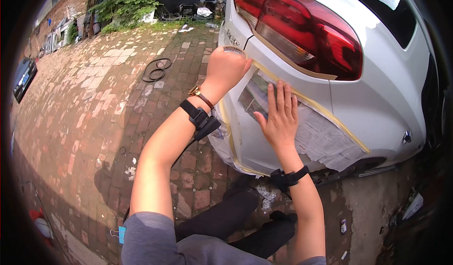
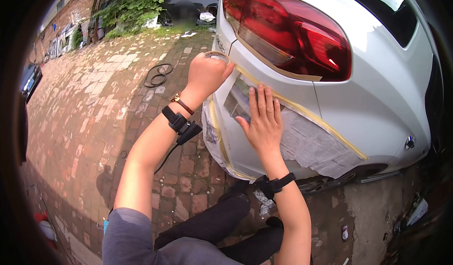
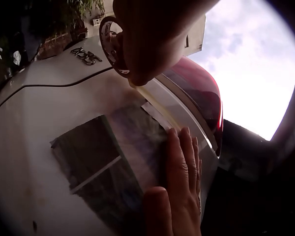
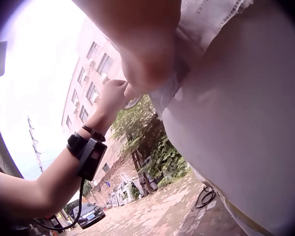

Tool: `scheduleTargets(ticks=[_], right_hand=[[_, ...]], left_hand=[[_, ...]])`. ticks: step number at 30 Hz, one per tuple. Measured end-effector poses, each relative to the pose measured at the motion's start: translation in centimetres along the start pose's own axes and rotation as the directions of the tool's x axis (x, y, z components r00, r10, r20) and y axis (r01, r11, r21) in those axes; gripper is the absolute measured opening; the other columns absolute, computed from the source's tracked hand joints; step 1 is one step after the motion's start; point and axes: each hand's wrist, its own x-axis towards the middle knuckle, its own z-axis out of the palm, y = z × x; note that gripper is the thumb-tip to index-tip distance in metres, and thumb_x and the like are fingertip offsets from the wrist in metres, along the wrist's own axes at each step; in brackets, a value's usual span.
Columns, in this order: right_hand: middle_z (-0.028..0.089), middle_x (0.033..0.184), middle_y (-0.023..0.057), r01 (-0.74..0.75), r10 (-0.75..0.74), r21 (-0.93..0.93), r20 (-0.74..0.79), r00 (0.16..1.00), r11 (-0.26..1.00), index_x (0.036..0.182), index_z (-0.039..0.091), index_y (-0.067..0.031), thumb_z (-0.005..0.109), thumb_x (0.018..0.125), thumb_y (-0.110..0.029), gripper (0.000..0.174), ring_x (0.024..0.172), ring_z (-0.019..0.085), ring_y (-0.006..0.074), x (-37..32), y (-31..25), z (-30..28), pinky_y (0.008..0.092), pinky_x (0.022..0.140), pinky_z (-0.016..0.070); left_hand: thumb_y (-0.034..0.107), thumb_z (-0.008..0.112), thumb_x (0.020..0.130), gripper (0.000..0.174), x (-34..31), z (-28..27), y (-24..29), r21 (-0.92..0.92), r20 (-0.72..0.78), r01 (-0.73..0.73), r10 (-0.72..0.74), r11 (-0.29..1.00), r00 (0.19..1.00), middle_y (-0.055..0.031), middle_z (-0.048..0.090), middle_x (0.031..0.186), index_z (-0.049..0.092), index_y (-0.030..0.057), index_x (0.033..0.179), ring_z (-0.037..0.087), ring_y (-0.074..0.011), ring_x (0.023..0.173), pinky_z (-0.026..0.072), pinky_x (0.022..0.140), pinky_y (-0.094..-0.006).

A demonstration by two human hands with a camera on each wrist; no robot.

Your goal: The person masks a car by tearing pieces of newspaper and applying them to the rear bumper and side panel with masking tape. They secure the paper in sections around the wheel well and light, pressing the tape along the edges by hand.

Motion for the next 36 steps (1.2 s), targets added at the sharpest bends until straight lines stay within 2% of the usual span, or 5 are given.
scheduleTargets(ticks=[12, 19, 32, 34, 36], right_hand=[[0.033, 0.16, 0.0129, 0.204, -0.174, -0.247, 0.138, 0.975, 0.947, 0.148, 0.039, 0.0028, 0.064, 0.087, -0.047, 0.083, 0.152, 0.022, 0.0237, 5.6, -2.9, 0.8, 0.038, 0.126, 0.011], [0.053, 0.096, -0.0002, -0.236, 0.327, 0.234, -0.522, 0.788, 0.943, 0.09, 0.062, -0.018, 0.079, 0.078, -0.021, 0.021, 0.092, 0.048, 0.0214, 7.7, -4.3, 0.9, 0.0373, 0.085, 0.0342], [0.048, 0.1, 0.0005, -0.554, 0.484, 0.06, -0.568, 0.665, 0.831, 0.085, 0.057, -0.0208, 0.077, 0.079, -0.03, 0.022, 0.098, 0.043, 0.0242, 10.6, -5.8, 5.2, 0.0418, 0.088, 0.0324], [0.047, 0.099, 0.0018, -0.555, 0.489, 0.061, -0.558, 0.67, 0.83, 0.085, 0.057, -0.0211, 0.077, 0.079, -0.029, 0.022, 0.098, 0.043, 0.0254, 10.7, -5.8, 4.9, 0.043, 0.088, 0.0318], [0.05, 0.104, 0.0038, -0.513, 0.533, 0.178, -0.45, 0.716, 0.84, 0.092, 0.059, -0.018, 0.077, 0.08, -0.024, 0.023, 0.102, 0.045, 0.0267, 10.1, -6.1, 3.7, 0.0423, 0.089, 0.033]], left_hand=[[0.035, 0.067, 0.086, 0.038, 0.6, 0.4, 0.3, -0.026, 0.084, 0.096, -0.094, 0.995, 0.992, -0.0101, 0.064, 0.057, 0.069, 0.0092, 0.058, 0.062, -0.0279, 0.054, 0.0453, 0.064, -0.0383], [0.038, 0.065, 0.089, 0.043, 0.2, 0.0, -0.4, -0.133, 0.11, 0.108, -0.093, 0.985, 0.989, -0.0127, 0.062, 0.057, 0.067, 0.0083, 0.058, 0.06, -0.0312, 0.055, 0.0431, 0.068, -0.0393], [0.022, 0.072, 0.086, 0.037, -4.6, -0.1, -1.1, -0.241, -0.138, -0.296, 0.269, 0.924, 0.953, -0.0051, 0.053, 0.054, 0.05, 0.011, 0.058, 0.055, -0.0235, 0.055, 0.0419, 0.065, -0.0358], [0.028, 0.071, 0.091, 0.037, -8.7, -0.7, -2.1, -0.291, -0.061, -0.166, 0.155, 0.942, 0.986, -0.0018, 0.05, 0.054, 0.055, 0.0092, 0.062, 0.053, -0.0193, 0.054, 0.0418, 0.064, -0.0333], [0.033, 0.067, 0.097, 0.035, -11.7, -1.8, -1.2, -0.636, 0.546, 0.741, -0.553, 0.215, 0.629, 0.0049, 0.049, 0.059, 0.062, 0.006, 0.076, 0.049, -0.0121, 0.054, 0.0412, 0.064, -0.0287]])
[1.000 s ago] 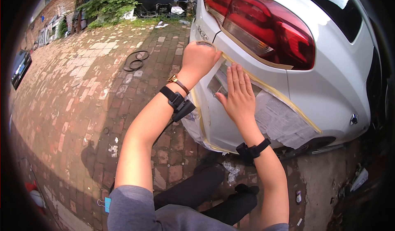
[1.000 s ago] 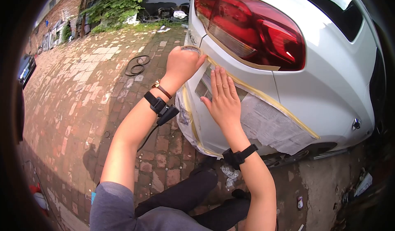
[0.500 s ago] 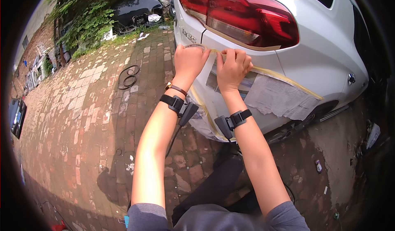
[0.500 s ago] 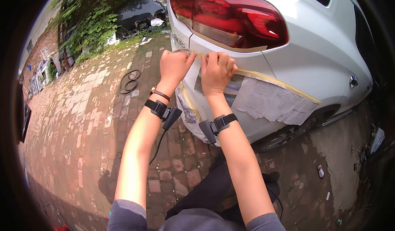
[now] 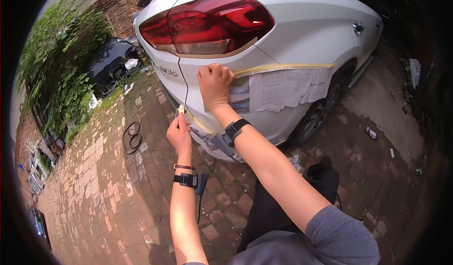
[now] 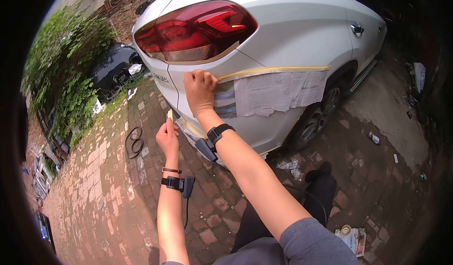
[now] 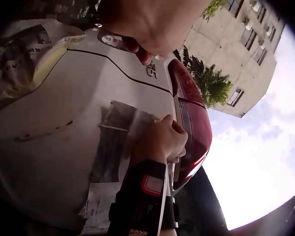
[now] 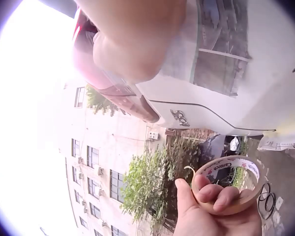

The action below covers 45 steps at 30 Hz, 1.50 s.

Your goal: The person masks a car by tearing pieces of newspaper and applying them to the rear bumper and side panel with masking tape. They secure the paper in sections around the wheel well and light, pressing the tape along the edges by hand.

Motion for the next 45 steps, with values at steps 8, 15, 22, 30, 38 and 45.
scheduleTargets(ticks=[8, 15, 22, 30, 38, 45], right_hand=[[0.054, 0.103, 0.0086, -0.441, 0.56, 0.394, -0.266, 0.785, 0.806, 0.101, 0.056, -0.0038, 0.069, 0.088, -0.012, 0.02, 0.096, 0.052, 0.0229, 0.7, 17.2, -14.3, 0.038, 0.089, 0.043], [0.063, 0.11, 0.0064, -0.732, 0.894, 0.586, 0.028, 0.447, 0.347, 0.116, 0.058, -0.0031, 0.057, 0.101, -0.024, 0.025, 0.099, 0.06, 0.017, -0.2, 43.3, -19.5, 0.033, 0.088, 0.0496], [0.061, 0.093, -0.0003, -0.81, 0.863, 0.584, 0.383, 0.329, 0.049, 0.103, 0.061, -0.007, 0.052, 0.103, -0.039, 0.034, 0.084, 0.055, 0.012, 0.4, 44.9, -20.7, 0.0302, 0.077, 0.0467], [0.062, 0.082, 0.0009, -0.742, 0.813, 0.667, 0.467, 0.348, -0.066, 0.094, 0.064, -0.0056, 0.052, 0.102, -0.048, 0.044, 0.073, 0.057, 0.0131, 0.1, 45.6, -20.1, 0.0295, 0.071, 0.0499], [0.072, 0.092, 0.0148, -0.711, 0.844, 0.678, 0.481, 0.238, -0.186, 0.1, 0.069, 0.0059, 0.076, 0.089, -0.022, 0.031, 0.077, 0.07, 0.0245, 3.0, 46.0, -18.7, 0.0403, 0.071, 0.0568], [0.072, 0.097, 0.0165, -0.68, 0.817, 0.699, 0.515, 0.261, -0.224, 0.1, 0.069, 0.007, 0.074, 0.09, -0.015, 0.024, 0.081, 0.07, 0.0258, 4.2, 44.4, -20.6, 0.0398, 0.073, 0.0574]], left_hand=[[0.03, 0.057, 0.102, 0.042, -2.0, -0.6, 1.5, -0.78, 0.477, 0.53, -0.233, 0.333, 0.848, 0.0082, 0.046, 0.067, 0.057, 0.0, 0.131, 0.043, -0.0054, 0.062, 0.0419, 0.074, -0.0253], [0.022, 0.054, 0.102, 0.028, -2.9, 2.2, 3.0, -0.715, 0.459, 0.469, -0.158, 0.519, 0.874, 0.0059, 0.043, 0.068, 0.059, 0.0018, 0.121, 0.043, -0.0071, 0.064, 0.0424, 0.076, -0.0275], [0.023, 0.052, 0.104, 0.024, -4.4, 4.0, 3.2, -0.627, 0.491, 0.433, -0.102, 0.648, 0.865, 0.0059, 0.04, 0.068, 0.059, 0.0043, 0.117, 0.039, -0.0066, 0.062, 0.0419, 0.076, -0.0268], [0.019, 0.053, 0.103, 0.023, -5.8, 4.3, 4.7, -0.551, 0.408, 0.397, -0.178, 0.734, 0.895, 0.0041, 0.041, 0.065, 0.059, -0.0007, 0.115, 0.039, -0.008, 0.061, 0.0429, 0.076, -0.0276], [0.019, 0.055, 0.103, 0.023, -6.8, 4.7, 5.3, -0.536, 0.409, 0.414, -0.203, 0.736, 0.89, 0.0041, 0.042, 0.065, 0.059, -0.0005, 0.114, 0.039, -0.008, 0.061, 0.0436, 0.076, -0.0277], [0.019, 0.053, 0.103, 0.021, -7.1, 5.4, 5.7, -0.568, 0.456, 0.423, -0.158, 0.707, 0.876, 0.0046, 0.041, 0.066, 0.06, 0.0, 0.111, 0.037, -0.0076, 0.061, 0.0383, 0.07, -0.0246]])
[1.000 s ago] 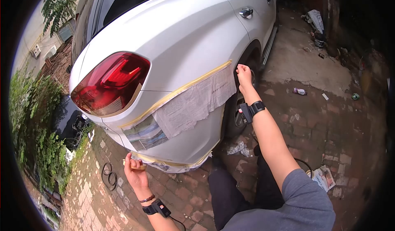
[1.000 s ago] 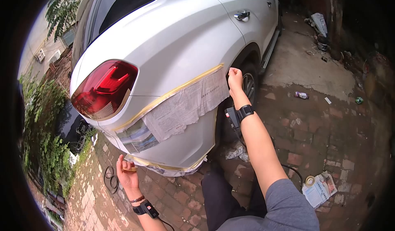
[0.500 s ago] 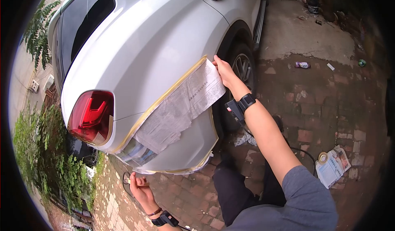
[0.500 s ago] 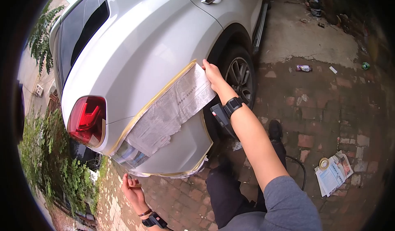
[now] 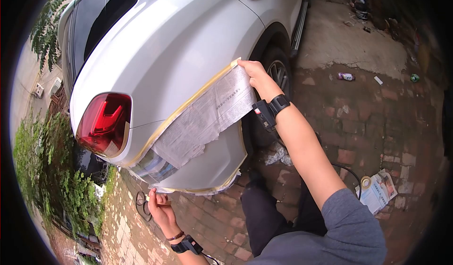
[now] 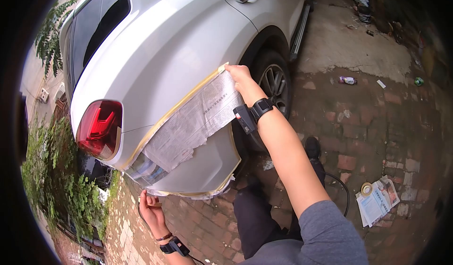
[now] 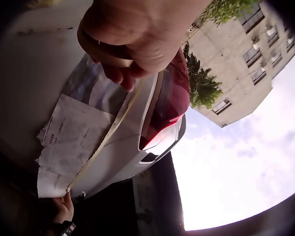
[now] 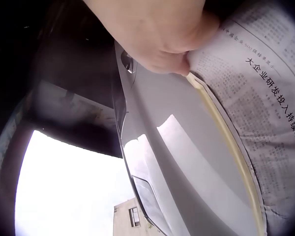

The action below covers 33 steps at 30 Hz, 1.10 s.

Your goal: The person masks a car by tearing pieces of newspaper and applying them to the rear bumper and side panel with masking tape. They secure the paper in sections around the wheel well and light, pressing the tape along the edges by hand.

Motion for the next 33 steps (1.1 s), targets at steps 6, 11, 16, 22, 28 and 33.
scheduleTargets(ticks=[6, 11, 16, 22, 28, 33], right_hand=[[0.071, 0.092, 0.0109, 0.033, -0.033, -0.031, 0.017, 0.999, 0.999, 0.1, 0.068, 0.0038, 0.079, 0.087, -0.016, 0.027, 0.081, 0.069, 0.0206, 0.7, 0.7, -0.3, 0.0336, 0.073, 0.0547], [0.07, 0.089, 0.0053, 0.408, -0.403, -0.215, 0.067, 0.913, 0.887, 0.099, 0.065, 0.0023, 0.076, 0.089, -0.014, 0.022, 0.079, 0.063, 0.0097, -4.4, -0.6, 0.0, 0.0237, 0.072, 0.0496], [0.064, 0.09, 0.0019, 0.634, -0.631, 0.076, 0.245, 0.736, 0.769, 0.092, 0.062, -0.0039, 0.068, 0.096, -0.012, 0.011, 0.088, 0.056, 0.0107, -22.7, -5.0, -2.2, 0.0252, 0.085, 0.0425], [0.072, 0.075, -0.009, 0.923, -0.606, -0.004, 0.753, 0.256, 0.385, 0.072, 0.068, -0.0184, 0.083, 0.079, -0.025, 0.018, 0.072, 0.056, 0.0068, -38.5, -5.8, -5.1, 0.0272, 0.071, 0.0285], [0.076, 0.08, -0.0101, 0.924, -0.552, -0.118, 0.772, 0.315, 0.363, 0.073, 0.074, -0.0211, 0.08, 0.081, -0.024, 0.01, 0.07, 0.06, 0.0047, -42.4, -5.9, -4.2, 0.0254, 0.067, 0.0294], [0.076, 0.083, -0.0114, 0.937, -0.511, -0.164, 0.802, 0.309, 0.309, 0.073, 0.073, -0.0221, 0.078, 0.083, -0.025, 0.011, 0.072, 0.061, 0.0051, -43.5, -6.1, -4.2, 0.0258, 0.067, 0.0311]], left_hand=[[0.018, 0.059, 0.1, 0.021, -0.4, 1.0, 0.5, 0.069, 0.032, -0.061, 0.059, 0.996, 0.998, 0.0048, 0.041, 0.063, 0.06, -0.0004, 0.109, 0.037, -0.0074, 0.058, 0.0334, 0.063, -0.0237], [0.01, 0.065, 0.095, 0.017, 0.1, 2.4, 1.6, 0.29, -0.057, -0.158, 0.182, 0.944, 0.982, -0.0036, 0.064, 0.079, 0.063, -0.0008, 0.109, 0.062, -0.0135, 0.076, 0.0479, 0.073, -0.0251], [0.004, 0.073, 0.086, 0.037, 4.9, 1.9, 3.1, 0.69, 0.168, -0.487, 0.536, 0.536, 0.828, -0.0062, 0.066, 0.101, 0.063, 0.0022, 0.122, 0.064, -0.0167, 0.094, 0.0486, 0.089, -0.0304], [0.001, 0.073, 0.08, 0.048, 8.2, 2.9, 6.0, 0.708, 0.562, -0.706, 0.615, -0.011, 0.553, -0.0096, 0.058, 0.116, 0.065, 0.0113, 0.125, 0.062, -0.0235, 0.097, 0.05, 0.084, -0.0354], [0.001, 0.072, 0.079, 0.032, 9.5, 3.8, 8.1, 0.622, 0.762, -0.737, 0.424, -0.266, 0.49, -0.0059, 0.062, 0.105, 0.07, 0.0139, 0.108, 0.064, -0.0254, 0.084, 0.0512, 0.072, -0.0375], [0.002, 0.069, 0.08, 0.01, 9.8, 4.3, 10.0, 0.561, 0.827, -0.734, 0.31, -0.384, 0.47, -0.0078, 0.065, 0.097, 0.066, 0.0076, 0.088, 0.062, -0.031, 0.085, 0.0497, 0.074, -0.0408]])
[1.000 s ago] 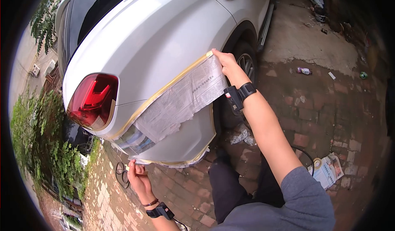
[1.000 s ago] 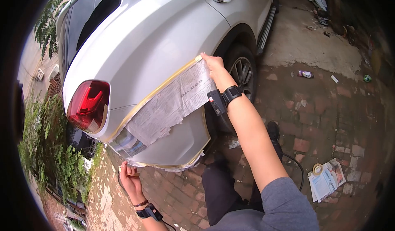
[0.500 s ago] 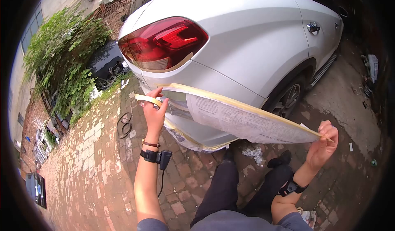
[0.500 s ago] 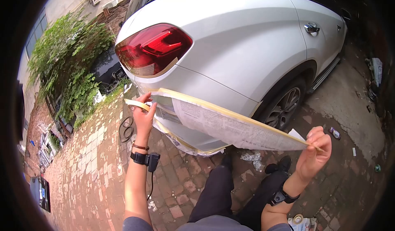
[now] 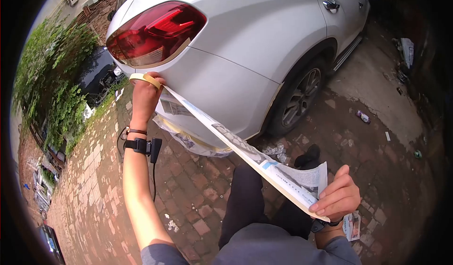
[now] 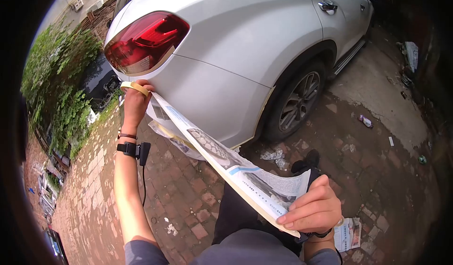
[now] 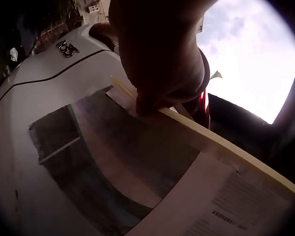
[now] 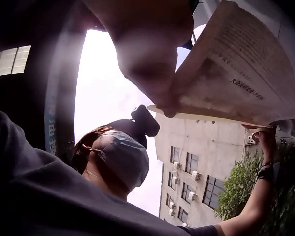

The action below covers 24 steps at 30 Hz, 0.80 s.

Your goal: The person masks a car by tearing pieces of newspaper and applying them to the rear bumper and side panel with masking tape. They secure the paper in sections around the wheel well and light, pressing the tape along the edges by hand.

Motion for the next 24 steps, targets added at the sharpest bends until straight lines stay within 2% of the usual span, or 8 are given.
scheduleTargets(ticks=[5, 9, 12, 14, 16, 17, 20, 24], right_hand=[[0.073, 0.077, -0.0099, -0.089, 0.099, 0.056, -0.193, 0.976, 0.994, 0.072, 0.063, -0.0219, 0.085, 0.076, -0.029, 0.023, 0.074, 0.058, 0.0093, -1.1, 1.6, 0.0, 0.0286, 0.071, 0.0319], [0.066, 0.073, -0.0108, -0.092, 0.125, 0.098, -0.415, 0.901, 0.991, 0.081, 0.059, -0.0222, 0.086, 0.077, -0.037, 0.031, 0.077, 0.05, 0.0098, -2.1, 3.3, -1.9, 0.0296, 0.074, 0.0292], [0.062, 0.082, -0.0016, -0.206, 0.255, 0.17, -0.357, 0.899, 0.964, 0.082, 0.054, -0.0152, 0.082, 0.083, -0.032, 0.033, 0.085, 0.046, 0.0149, -2.3, 5.1, -6.4, 0.0301, 0.076, 0.0314], [0.06, 0.086, 0.0013, -0.285, 0.313, 0.13, -0.367, 0.876, 0.95, 0.087, 0.056, -0.0094, 0.075, 0.091, -0.02, 0.022, 0.092, 0.047, 0.0184, -2.3, 7.0, -9.5, 0.0322, 0.085, 0.0348], [0.063, 0.091, 0.0022, -0.41, 0.416, 0.117, -0.449, 0.791, 0.905, 0.095, 0.061, -0.0049, 0.071, 0.094, -0.014, 0.013, 0.09, 0.054, 0.0131, -1.9, 9.3, -12.4, 0.0253, 0.082, 0.0399], [0.064, 0.093, 0.0021, -0.478, 0.452, 0.089, -0.51, 0.732, 0.874, 0.097, 0.063, -0.0035, 0.071, 0.094, -0.013, 0.013, 0.087, 0.055, 0.0101, -1.0, 10.4, -13.3, 0.0219, 0.079, 0.0413], [0.066, 0.096, -0.0012, -0.539, 0.447, -0.056, -0.489, 0.749, 0.84, 0.105, 0.067, -0.0034, 0.072, 0.094, -0.016, 0.017, 0.084, 0.057, 0.0048, -0.2, 14.8, -16.9, 0.0185, 0.076, 0.0422], [0.063, 0.089, -0.0034, -0.679, 0.565, -0.228, -0.406, 0.718, 0.698, 0.101, 0.067, -0.0031, 0.072, 0.095, -0.018, 0.017, 0.082, 0.054, 0.0023, -0.6, 19.8, -17.7, 0.0173, 0.071, 0.0403]], left_hand=[[0.004, 0.07, 0.079, 0.008, -3.8, -2.6, 0.4, 0.161, 0.049, 0.0, -0.008, 0.987, 0.999, -0.0058, 0.067, 0.098, 0.064, 0.0052, 0.084, 0.061, -0.0285, 0.094, 0.0482, 0.081, -0.0402], [0.004, 0.071, 0.08, 0.015, -6.8, -5.7, 4.6, 0.021, 0.139, 0.011, -0.014, 1.0, 0.99, -0.006, 0.065, 0.092, 0.061, 0.0069, 0.09, 0.06, -0.0293, 0.09, 0.0464, 0.077, -0.04], [0.002, 0.071, 0.079, 0.016, -9.1, -5.7, 8.3, -0.022, 0.178, 0.068, -0.063, 0.997, 0.982, -0.0067, 0.064, 0.089, 0.062, 0.0069, 0.091, 0.06, -0.0294, 0.087, 0.0463, 0.073, -0.0398], [-0.002, 0.071, 0.079, 0.028, -10.6, -4.2, 10.4, -0.121, 0.193, 0.132, -0.107, 0.984, 0.975, -0.0075, 0.064, 0.085, 0.068, 0.0082, 0.105, 0.06, -0.0288, 0.085, 0.046, 0.071, -0.0403], [-0.002, 0.071, 0.079, 0.033, -11.8, -1.6, 13.7, -0.237, 0.216, 0.285, -0.236, 0.929, 0.947, -0.0078, 0.064, 0.082, 0.069, 0.0079, 0.11, 0.059, -0.0294, 0.081, 0.0462, 0.07, -0.0402], [-0.001, 0.071, 0.08, 0.03, -12.3, 0.2, 15.5, -0.301, 0.243, 0.35, -0.284, 0.887, 0.928, -0.0086, 0.065, 0.082, 0.07, 0.0072, 0.108, 0.06, -0.03, 0.08, 0.0471, 0.071, -0.0404], [0.006, 0.073, 0.082, 0.018, -14.6, 6.8, 20.7, -0.414, 0.268, 0.41, -0.322, 0.813, 0.908, -0.0115, 0.068, 0.083, 0.072, 0.0054, 0.099, 0.063, -0.0319, 0.081, 0.0497, 0.074, -0.0413], [0.01, 0.075, 0.081, 0.012, -19.3, 15.7, 26.8, -0.461, 0.425, 0.635, -0.474, 0.62, 0.771, -0.0141, 0.068, 0.085, 0.069, 0.0031, 0.09, 0.064, -0.0338, 0.083, 0.0505, 0.075, -0.0421]])
